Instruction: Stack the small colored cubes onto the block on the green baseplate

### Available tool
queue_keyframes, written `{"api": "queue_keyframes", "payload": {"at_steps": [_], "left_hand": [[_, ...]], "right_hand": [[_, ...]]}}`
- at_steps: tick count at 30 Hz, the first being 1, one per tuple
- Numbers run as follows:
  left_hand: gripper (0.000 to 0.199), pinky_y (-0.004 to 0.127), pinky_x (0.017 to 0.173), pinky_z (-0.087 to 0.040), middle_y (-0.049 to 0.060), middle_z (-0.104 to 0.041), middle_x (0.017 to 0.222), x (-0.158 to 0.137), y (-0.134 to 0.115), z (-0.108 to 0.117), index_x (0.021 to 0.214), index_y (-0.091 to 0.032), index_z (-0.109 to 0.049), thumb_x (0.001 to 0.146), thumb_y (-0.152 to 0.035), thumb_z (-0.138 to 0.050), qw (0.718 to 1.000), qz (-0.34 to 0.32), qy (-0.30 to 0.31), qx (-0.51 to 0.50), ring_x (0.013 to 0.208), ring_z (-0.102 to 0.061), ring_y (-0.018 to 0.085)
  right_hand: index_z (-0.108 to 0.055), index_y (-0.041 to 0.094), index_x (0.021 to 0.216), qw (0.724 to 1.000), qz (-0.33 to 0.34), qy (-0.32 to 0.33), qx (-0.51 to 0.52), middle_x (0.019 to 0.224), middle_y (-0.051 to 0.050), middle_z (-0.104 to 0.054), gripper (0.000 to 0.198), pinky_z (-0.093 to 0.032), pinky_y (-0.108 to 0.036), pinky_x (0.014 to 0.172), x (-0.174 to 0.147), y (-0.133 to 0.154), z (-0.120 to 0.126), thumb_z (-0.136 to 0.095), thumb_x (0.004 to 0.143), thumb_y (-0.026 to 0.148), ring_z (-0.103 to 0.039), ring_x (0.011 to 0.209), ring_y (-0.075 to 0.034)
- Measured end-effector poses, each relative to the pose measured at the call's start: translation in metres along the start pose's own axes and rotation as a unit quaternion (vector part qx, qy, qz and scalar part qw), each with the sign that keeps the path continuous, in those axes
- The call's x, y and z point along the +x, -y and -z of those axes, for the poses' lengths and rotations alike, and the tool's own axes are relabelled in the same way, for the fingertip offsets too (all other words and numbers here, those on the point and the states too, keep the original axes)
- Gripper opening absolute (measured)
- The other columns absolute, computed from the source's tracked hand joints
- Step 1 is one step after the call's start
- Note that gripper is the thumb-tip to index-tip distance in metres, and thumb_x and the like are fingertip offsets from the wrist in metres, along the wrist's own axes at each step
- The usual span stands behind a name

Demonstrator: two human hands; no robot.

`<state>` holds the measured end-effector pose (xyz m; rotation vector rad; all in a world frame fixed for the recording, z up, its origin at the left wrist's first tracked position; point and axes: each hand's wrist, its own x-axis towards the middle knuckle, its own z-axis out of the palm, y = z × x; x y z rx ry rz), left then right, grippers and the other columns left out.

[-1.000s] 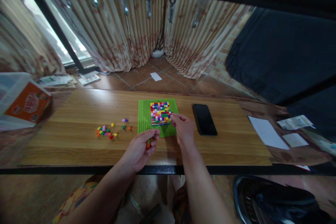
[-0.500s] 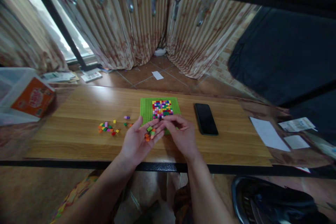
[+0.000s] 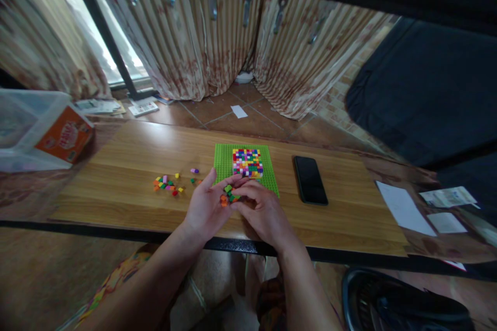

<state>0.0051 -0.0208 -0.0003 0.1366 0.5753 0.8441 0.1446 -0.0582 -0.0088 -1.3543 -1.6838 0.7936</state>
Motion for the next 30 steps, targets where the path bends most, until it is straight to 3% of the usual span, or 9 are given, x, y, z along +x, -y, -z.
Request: {"api": "queue_keyframes", "payload": {"at_steps": [5,8,11,14,17,22,30], "left_hand": [[0.035,0.023,0.064,-0.049,0.012,-0.067,0.087,0.003,0.003,0.002,0.082,-0.011,-0.068,0.090,-0.040,-0.053,0.999,0.000,-0.035,0.002,0.075,-0.062,0.014],[0.016,0.023,0.067,-0.050,0.008,-0.067,0.080,0.004,0.007,0.005,0.078,-0.011,-0.068,0.086,-0.021,-0.059,0.996,-0.021,-0.077,0.027,0.070,-0.061,0.012],[0.006,0.020,0.062,-0.047,0.006,-0.067,0.078,0.002,0.011,0.007,0.079,-0.010,-0.069,0.077,-0.016,-0.068,0.996,-0.022,-0.051,0.064,0.067,-0.059,0.010],[0.019,0.017,0.058,-0.043,0.005,-0.067,0.077,0.001,0.013,0.007,0.081,-0.011,-0.070,0.067,-0.020,-0.079,0.995,-0.041,-0.020,0.087,0.064,-0.056,0.007],[0.024,0.015,0.051,-0.036,0.001,-0.063,0.070,0.000,0.016,0.006,0.076,-0.012,-0.068,0.062,-0.024,-0.083,0.988,-0.083,-0.025,0.125,0.056,-0.049,0.004],[0.025,0.017,0.042,-0.021,-0.002,-0.056,0.061,0.002,0.018,0.005,0.070,-0.013,-0.063,0.069,-0.032,-0.078,0.975,-0.124,-0.023,0.182,0.045,-0.035,0.001],[0.026,0.015,0.044,-0.022,-0.001,-0.055,0.062,0.002,0.016,0.006,0.071,-0.012,-0.061,0.067,-0.030,-0.080,0.982,-0.094,-0.003,0.161,0.048,-0.036,0.001]], "right_hand": [[-0.075,0.029,0.093,0.999,-0.007,-0.014,-0.028,0.099,-0.002,-0.073,0.014,-0.049,-0.034,0.086,-0.001,0.002,0.000,-0.062,0.087,0.028,-0.066,0.096,-0.019],[-0.075,0.027,0.092,0.996,-0.032,-0.084,0.002,0.092,-0.002,-0.074,0.016,-0.050,-0.032,0.080,0.000,0.001,-0.002,-0.060,0.088,0.032,-0.067,0.087,-0.019],[-0.075,0.024,0.084,0.978,-0.078,-0.174,0.083,0.083,-0.001,-0.073,0.015,-0.050,-0.031,0.077,0.004,0.000,-0.007,-0.064,0.084,0.033,-0.066,0.080,-0.018],[-0.074,0.021,0.075,0.954,-0.138,-0.214,0.161,0.071,0.000,-0.071,0.015,-0.050,-0.030,0.070,0.008,-0.001,-0.011,-0.068,0.076,0.036,-0.063,0.070,-0.016],[-0.072,0.021,0.069,0.946,-0.162,-0.216,0.179,0.065,0.001,-0.068,0.016,-0.048,-0.028,0.065,0.009,0.001,-0.013,-0.072,0.071,0.037,-0.058,0.064,-0.014],[-0.070,0.019,0.067,0.959,-0.151,-0.193,0.142,0.065,0.001,-0.065,0.020,-0.045,-0.027,0.064,0.007,0.002,-0.014,-0.067,0.076,0.038,-0.056,0.063,-0.014],[-0.070,0.020,0.066,0.945,-0.172,-0.192,0.203,0.058,0.004,-0.057,0.021,-0.038,-0.025,0.060,0.005,-0.007,-0.015,-0.069,0.076,0.038,-0.048,0.058,-0.011]]}}
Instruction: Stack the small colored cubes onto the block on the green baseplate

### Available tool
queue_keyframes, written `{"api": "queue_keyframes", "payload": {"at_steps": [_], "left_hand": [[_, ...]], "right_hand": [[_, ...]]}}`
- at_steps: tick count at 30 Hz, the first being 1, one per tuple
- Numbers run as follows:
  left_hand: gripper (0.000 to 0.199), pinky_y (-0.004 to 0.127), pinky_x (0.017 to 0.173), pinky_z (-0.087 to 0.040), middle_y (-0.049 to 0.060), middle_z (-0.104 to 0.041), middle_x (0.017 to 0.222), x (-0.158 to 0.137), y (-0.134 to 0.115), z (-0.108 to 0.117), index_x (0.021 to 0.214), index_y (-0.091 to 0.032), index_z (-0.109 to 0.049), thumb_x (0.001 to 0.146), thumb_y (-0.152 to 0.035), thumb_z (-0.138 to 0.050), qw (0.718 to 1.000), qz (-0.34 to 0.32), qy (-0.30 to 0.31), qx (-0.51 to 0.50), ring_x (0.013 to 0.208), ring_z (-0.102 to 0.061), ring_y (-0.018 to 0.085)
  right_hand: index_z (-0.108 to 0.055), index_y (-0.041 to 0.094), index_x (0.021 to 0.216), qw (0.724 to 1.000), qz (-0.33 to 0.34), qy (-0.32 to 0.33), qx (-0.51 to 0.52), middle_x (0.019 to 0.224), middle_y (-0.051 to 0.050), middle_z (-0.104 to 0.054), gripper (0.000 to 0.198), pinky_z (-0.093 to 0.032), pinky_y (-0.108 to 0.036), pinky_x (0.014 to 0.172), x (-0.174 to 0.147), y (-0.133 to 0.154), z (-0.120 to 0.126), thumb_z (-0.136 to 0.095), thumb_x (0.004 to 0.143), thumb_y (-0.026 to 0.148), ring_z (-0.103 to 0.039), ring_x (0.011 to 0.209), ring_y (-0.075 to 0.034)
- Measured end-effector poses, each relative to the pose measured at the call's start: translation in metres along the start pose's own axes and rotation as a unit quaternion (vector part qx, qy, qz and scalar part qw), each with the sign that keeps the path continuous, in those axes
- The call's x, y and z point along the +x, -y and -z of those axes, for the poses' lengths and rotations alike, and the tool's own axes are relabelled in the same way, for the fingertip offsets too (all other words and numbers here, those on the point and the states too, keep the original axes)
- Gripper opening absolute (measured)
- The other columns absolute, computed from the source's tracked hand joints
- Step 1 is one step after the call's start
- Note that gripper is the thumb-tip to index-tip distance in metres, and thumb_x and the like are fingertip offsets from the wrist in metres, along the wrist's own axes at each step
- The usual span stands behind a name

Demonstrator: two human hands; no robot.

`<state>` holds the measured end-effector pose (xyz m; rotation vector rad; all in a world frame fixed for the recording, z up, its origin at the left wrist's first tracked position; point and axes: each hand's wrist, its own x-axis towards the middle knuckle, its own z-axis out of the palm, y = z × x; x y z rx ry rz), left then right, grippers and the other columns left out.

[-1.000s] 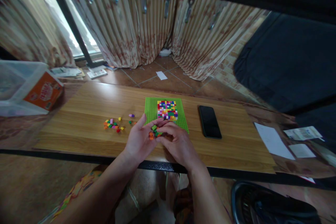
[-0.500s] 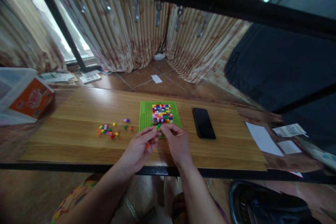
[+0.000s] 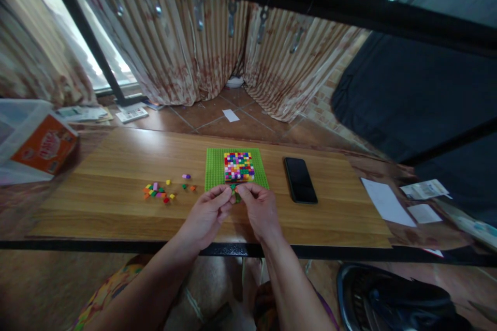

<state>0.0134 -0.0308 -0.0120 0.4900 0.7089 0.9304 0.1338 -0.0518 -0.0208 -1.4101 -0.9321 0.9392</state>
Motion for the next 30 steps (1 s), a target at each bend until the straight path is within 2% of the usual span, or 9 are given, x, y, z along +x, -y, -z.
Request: {"api": "queue_keyframes", "payload": {"at_steps": [4,7,9,13,21,30], "left_hand": [[0.027,0.014,0.043,-0.022,0.000,-0.056,0.064,0.000,0.000,0.001,0.073,-0.012,-0.060,0.065,-0.028,-0.081,1.000,0.015,-0.012,-0.018,0.049,-0.037,0.002],[0.028,0.015,0.042,-0.021,0.000,-0.056,0.065,0.001,0.000,0.002,0.074,-0.013,-0.059,0.064,-0.028,-0.081,0.999,0.023,-0.032,-0.018,0.049,-0.038,0.002],[0.029,0.015,0.041,-0.020,0.000,-0.056,0.064,0.002,0.000,0.004,0.073,-0.013,-0.059,0.063,-0.029,-0.081,0.999,0.028,-0.040,-0.008,0.048,-0.037,0.002],[0.031,0.014,0.041,-0.022,0.000,-0.056,0.064,0.003,-0.001,0.004,0.072,-0.013,-0.059,0.061,-0.030,-0.082,0.998,0.034,-0.043,0.000,0.048,-0.038,0.002],[0.029,0.015,0.042,-0.022,0.000,-0.057,0.063,0.003,0.002,0.004,0.072,-0.012,-0.060,0.062,-0.030,-0.081,0.998,0.047,-0.035,0.021,0.048,-0.039,0.002],[0.025,0.016,0.043,-0.021,-0.001,-0.057,0.061,0.004,0.003,0.005,0.072,-0.013,-0.059,0.065,-0.028,-0.078,0.998,0.047,-0.038,0.024,0.047,-0.037,0.002]], "right_hand": [[-0.073,0.020,0.071,0.999,-0.002,-0.037,0.012,0.060,0.002,-0.063,0.021,-0.042,-0.026,0.058,0.006,0.002,0.009,-0.072,0.072,0.040,-0.052,0.057,-0.012],[-0.075,0.019,0.074,0.991,0.051,-0.115,-0.052,0.071,-0.002,-0.071,0.021,-0.047,-0.029,0.065,0.014,0.003,0.022,-0.073,0.070,0.039,-0.060,0.066,-0.016],[-0.075,0.019,0.074,0.980,0.084,-0.144,-0.106,0.077,-0.004,-0.073,0.020,-0.049,-0.032,0.071,0.019,0.001,0.030,-0.072,0.071,0.038,-0.064,0.074,-0.019],[-0.076,0.017,0.076,0.978,0.080,-0.134,-0.141,0.077,-0.005,-0.075,0.020,-0.051,-0.034,0.073,0.026,-0.006,0.035,-0.070,0.074,0.037,-0.067,0.074,-0.021],[-0.078,0.016,0.083,0.975,0.091,-0.115,-0.166,0.088,-0.009,-0.076,0.023,-0.050,-0.036,0.078,0.037,-0.013,0.025,-0.068,0.076,0.036,-0.068,0.081,-0.023],[-0.078,0.017,0.080,0.974,0.079,-0.130,-0.169,0.083,-0.007,-0.076,0.022,-0.050,-0.036,0.074,0.037,-0.015,0.023,-0.071,0.073,0.037,-0.067,0.076,-0.022]]}}
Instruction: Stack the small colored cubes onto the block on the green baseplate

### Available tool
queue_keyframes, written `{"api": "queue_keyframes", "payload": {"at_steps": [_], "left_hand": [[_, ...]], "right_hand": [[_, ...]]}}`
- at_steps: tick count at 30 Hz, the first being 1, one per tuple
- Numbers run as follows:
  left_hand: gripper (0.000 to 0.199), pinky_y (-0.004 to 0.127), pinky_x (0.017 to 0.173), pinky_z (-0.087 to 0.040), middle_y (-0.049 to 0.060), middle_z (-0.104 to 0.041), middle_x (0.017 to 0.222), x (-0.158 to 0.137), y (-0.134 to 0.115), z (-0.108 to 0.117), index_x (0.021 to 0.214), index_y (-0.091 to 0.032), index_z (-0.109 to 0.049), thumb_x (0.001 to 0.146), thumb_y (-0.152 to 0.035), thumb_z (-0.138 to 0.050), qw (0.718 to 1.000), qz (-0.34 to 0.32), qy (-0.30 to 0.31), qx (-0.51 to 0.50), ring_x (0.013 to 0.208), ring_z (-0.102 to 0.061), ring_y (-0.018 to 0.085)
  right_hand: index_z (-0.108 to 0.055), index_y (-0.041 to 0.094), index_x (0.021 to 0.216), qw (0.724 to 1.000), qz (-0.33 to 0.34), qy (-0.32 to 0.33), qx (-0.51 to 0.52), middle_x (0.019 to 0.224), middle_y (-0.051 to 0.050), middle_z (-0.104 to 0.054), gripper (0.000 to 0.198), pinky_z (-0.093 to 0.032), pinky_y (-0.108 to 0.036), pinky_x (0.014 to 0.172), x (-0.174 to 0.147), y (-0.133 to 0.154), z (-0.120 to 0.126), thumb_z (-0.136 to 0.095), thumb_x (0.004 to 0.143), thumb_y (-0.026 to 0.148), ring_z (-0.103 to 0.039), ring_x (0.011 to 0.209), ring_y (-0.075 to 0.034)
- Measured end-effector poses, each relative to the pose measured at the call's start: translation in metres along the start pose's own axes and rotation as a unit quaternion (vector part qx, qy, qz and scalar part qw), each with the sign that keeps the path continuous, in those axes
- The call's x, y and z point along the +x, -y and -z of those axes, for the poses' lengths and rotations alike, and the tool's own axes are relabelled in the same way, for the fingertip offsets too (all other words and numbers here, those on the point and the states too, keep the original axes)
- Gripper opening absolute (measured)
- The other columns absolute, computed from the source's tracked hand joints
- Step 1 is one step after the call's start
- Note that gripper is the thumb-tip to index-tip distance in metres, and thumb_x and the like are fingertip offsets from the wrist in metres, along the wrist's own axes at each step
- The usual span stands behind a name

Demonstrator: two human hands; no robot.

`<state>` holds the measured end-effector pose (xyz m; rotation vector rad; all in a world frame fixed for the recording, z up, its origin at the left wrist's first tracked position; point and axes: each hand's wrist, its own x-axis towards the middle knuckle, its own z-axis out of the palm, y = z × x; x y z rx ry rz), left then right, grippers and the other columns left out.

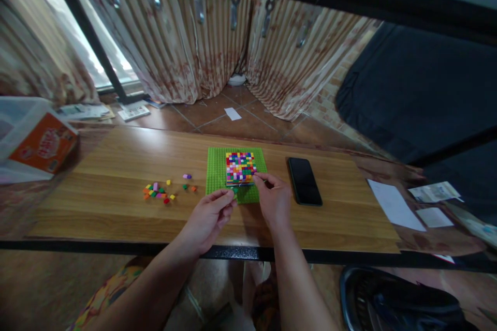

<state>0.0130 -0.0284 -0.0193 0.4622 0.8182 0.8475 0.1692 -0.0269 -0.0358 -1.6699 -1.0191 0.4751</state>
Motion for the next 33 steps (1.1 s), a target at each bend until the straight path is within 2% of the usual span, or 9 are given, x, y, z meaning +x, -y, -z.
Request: {"api": "queue_keyframes", "payload": {"at_steps": [9,16,21,24,29,33], "left_hand": [[0.023,0.016,0.042,-0.020,-0.001,-0.056,0.060,-0.002,-0.001,-0.001,0.071,-0.013,-0.058,0.067,-0.028,-0.076,1.000,0.002,0.001,0.009,0.045,-0.037,0.002],[0.022,0.016,0.042,-0.020,-0.001,-0.057,0.061,-0.004,-0.003,-0.002,0.072,-0.013,-0.058,0.069,-0.027,-0.075,1.000,0.000,-0.002,0.005,0.046,-0.037,0.002],[0.024,0.018,0.042,-0.017,-0.001,-0.056,0.061,-0.005,-0.002,-0.002,0.071,-0.013,-0.058,0.069,-0.029,-0.075,1.000,-0.001,0.007,0.006,0.045,-0.036,0.002],[0.024,0.018,0.042,-0.017,-0.001,-0.056,0.061,-0.004,-0.002,-0.001,0.070,-0.013,-0.057,0.068,-0.029,-0.075,1.000,0.000,0.009,0.003,0.045,-0.036,0.002],[0.023,0.018,0.043,-0.017,-0.001,-0.056,0.062,-0.004,-0.002,-0.001,0.071,-0.014,-0.058,0.069,-0.028,-0.075,1.000,0.002,0.009,-0.004,0.047,-0.037,0.003],[0.025,0.018,0.042,-0.017,-0.001,-0.056,0.062,-0.004,-0.001,-0.001,0.071,-0.014,-0.058,0.067,-0.029,-0.077,1.000,-0.001,0.009,-0.003,0.047,-0.037,0.003]], "right_hand": [[-0.075,0.016,0.076,0.998,-0.007,-0.039,0.039,0.075,-0.006,-0.076,0.017,-0.052,-0.033,0.069,0.001,0.006,-0.009,-0.074,0.068,0.031,-0.068,0.071,-0.021],[-0.074,0.016,0.079,0.999,-0.003,-0.039,0.034,0.073,-0.005,-0.074,0.020,-0.051,-0.032,0.064,0.000,0.003,-0.005,-0.072,0.072,0.034,-0.066,0.067,-0.019],[-0.073,0.016,0.076,0.998,-0.014,-0.044,0.052,0.073,-0.004,-0.073,0.019,-0.051,-0.032,0.066,0.001,0.003,-0.009,-0.074,0.068,0.033,-0.066,0.068,-0.019],[-0.071,0.017,0.072,0.992,-0.050,-0.053,0.103,0.069,-0.002,-0.071,0.020,-0.048,-0.029,0.062,0.003,0.004,-0.013,-0.078,0.061,0.032,-0.062,0.063,-0.016],[-0.067,0.017,0.067,0.966,-0.162,-0.035,0.201,0.055,0.005,-0.060,0.028,-0.037,-0.022,0.046,0.005,0.003,-0.012,-0.083,0.049,0.031,-0.047,0.047,-0.008],[-0.066,0.018,0.066,0.956,-0.193,-0.024,0.220,0.054,0.005,-0.058,0.031,-0.038,-0.021,0.045,0.005,0.001,-0.012,-0.085,0.047,0.033,-0.047,0.046,-0.008]]}}
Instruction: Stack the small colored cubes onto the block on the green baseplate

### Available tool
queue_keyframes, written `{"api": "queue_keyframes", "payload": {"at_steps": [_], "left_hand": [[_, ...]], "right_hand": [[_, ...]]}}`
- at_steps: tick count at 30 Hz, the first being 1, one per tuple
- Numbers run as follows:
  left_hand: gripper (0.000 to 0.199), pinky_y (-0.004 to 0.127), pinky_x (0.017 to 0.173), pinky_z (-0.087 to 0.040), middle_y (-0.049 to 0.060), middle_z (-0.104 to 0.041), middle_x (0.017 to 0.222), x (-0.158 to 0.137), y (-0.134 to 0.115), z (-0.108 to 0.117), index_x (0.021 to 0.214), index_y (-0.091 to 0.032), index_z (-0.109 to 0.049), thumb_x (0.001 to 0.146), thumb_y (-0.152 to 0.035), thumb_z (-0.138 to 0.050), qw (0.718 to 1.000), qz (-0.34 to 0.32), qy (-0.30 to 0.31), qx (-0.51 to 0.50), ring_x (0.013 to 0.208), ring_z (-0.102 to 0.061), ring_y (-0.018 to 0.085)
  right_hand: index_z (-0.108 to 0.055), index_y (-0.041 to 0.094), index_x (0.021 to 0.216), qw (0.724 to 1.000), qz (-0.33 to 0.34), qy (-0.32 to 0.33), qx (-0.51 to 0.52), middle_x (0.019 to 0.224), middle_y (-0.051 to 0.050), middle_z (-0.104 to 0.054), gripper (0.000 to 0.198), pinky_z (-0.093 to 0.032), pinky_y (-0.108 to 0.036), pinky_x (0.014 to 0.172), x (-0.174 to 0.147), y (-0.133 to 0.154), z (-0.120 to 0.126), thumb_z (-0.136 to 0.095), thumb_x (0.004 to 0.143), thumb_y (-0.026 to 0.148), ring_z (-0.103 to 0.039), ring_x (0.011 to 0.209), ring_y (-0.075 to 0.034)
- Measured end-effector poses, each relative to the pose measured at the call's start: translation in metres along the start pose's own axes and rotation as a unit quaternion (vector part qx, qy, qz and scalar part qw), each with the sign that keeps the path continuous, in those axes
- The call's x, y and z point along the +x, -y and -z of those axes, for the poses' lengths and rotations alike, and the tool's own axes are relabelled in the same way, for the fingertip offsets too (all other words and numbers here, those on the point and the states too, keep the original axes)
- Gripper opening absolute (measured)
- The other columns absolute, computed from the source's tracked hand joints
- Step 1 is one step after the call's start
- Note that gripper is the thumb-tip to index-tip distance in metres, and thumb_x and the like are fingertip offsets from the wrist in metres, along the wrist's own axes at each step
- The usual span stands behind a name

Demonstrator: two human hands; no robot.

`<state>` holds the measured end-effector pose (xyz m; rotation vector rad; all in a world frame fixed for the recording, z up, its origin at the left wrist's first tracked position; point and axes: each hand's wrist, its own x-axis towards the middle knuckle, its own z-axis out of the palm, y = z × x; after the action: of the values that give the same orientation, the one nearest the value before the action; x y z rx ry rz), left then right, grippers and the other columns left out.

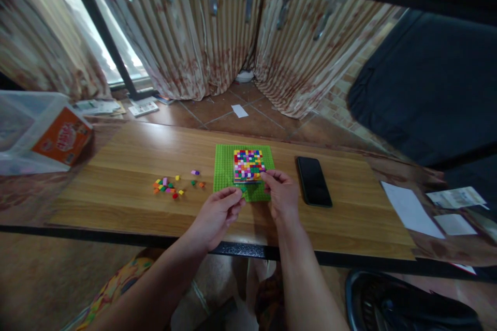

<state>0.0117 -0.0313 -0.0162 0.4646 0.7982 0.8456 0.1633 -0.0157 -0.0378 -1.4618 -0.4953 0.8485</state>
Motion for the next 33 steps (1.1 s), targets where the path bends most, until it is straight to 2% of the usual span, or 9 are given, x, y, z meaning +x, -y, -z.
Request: {"api": "queue_keyframes", "payload": {"at_steps": [5,9,12,16,22,28,30,33], "left_hand": [[0.028,0.017,0.042,-0.018,-0.001,-0.057,0.061,0.001,0.001,-0.001,0.074,-0.014,-0.059,0.064,-0.030,-0.079,1.000,0.005,-0.007,0.007,0.046,-0.037,0.003],[0.028,0.017,0.043,-0.020,0.000,-0.057,0.062,0.003,0.001,-0.001,0.074,-0.013,-0.059,0.063,-0.029,-0.079,1.000,0.000,-0.010,0.016,0.047,-0.037,0.003],[0.027,0.017,0.042,-0.019,-0.001,-0.057,0.063,0.003,0.002,0.000,0.075,-0.013,-0.059,0.065,-0.030,-0.078,1.000,-0.002,-0.007,0.025,0.047,-0.036,0.002],[0.024,0.018,0.042,-0.018,-0.001,-0.056,0.063,0.002,0.003,-0.002,0.073,-0.014,-0.059,0.068,-0.031,-0.076,0.999,-0.023,0.002,0.048,0.047,-0.035,0.003],[0.024,0.019,0.043,-0.019,-0.003,-0.055,0.061,0.002,0.004,-0.005,0.071,-0.014,-0.060,0.068,-0.032,-0.076,0.995,-0.047,0.009,0.088,0.046,-0.034,0.003],[0.028,0.019,0.044,-0.018,-0.001,-0.057,0.061,0.002,0.005,-0.007,0.074,-0.014,-0.062,0.066,-0.035,-0.078,0.995,-0.025,0.029,0.090,0.046,-0.034,0.003],[0.028,0.019,0.043,-0.018,-0.001,-0.056,0.062,0.002,0.006,-0.007,0.073,-0.014,-0.061,0.066,-0.034,-0.078,0.997,-0.015,0.026,0.074,0.045,-0.034,0.002],[0.027,0.018,0.042,-0.018,-0.002,-0.055,0.061,0.004,0.005,-0.006,0.073,-0.014,-0.060,0.067,-0.033,-0.077,0.998,-0.015,-0.003,0.054,0.045,-0.034,0.002]], "right_hand": [[-0.064,0.018,0.065,1.000,0.014,-0.006,-0.012,0.055,0.005,-0.058,0.032,-0.037,-0.022,0.045,0.001,-0.001,-0.003,-0.084,0.047,0.036,-0.046,0.047,-0.008],[-0.063,0.018,0.063,0.997,0.064,0.000,-0.032,0.052,0.006,-0.054,0.029,-0.033,-0.022,0.046,-0.007,0.005,-0.002,-0.081,0.055,0.041,-0.041,0.047,-0.008],[-0.066,0.018,0.065,0.992,0.090,0.065,-0.066,0.056,0.004,-0.056,0.029,-0.034,-0.023,0.049,-0.021,0.012,0.003,-0.075,0.066,0.045,-0.043,0.051,-0.009],[-0.071,0.018,0.071,0.976,0.065,0.173,-0.113,0.064,0.002,-0.063,0.026,-0.037,-0.023,0.053,-0.038,0.016,0.009,-0.072,0.071,0.044,-0.048,0.055,-0.010],[-0.071,0.018,0.068,0.966,0.066,0.217,-0.123,0.057,0.004,-0.058,0.023,-0.036,-0.024,0.055,-0.042,0.013,0.012,-0.069,0.075,0.040,-0.046,0.055,-0.010],[-0.069,0.017,0.062,0.980,0.003,0.193,-0.047,0.055,0.002,-0.057,0.030,-0.036,-0.024,0.050,-0.040,0.012,0.013,-0.076,0.065,0.046,-0.044,0.051,-0.009],[-0.069,0.017,0.062,0.991,-0.003,0.135,-0.024,0.058,0.001,-0.061,0.031,-0.038,-0.024,0.049,-0.033,0.012,0.015,-0.079,0.060,0.046,-0.045,0.050,-0.009],[-0.073,0.017,0.068,0.997,0.055,0.006,-0.051,0.056,0.001,-0.062,0.028,-0.038,-0.025,0.048,-0.018,0.009,0.018,-0.078,0.060,0.043,-0.046,0.050,-0.011]]}}
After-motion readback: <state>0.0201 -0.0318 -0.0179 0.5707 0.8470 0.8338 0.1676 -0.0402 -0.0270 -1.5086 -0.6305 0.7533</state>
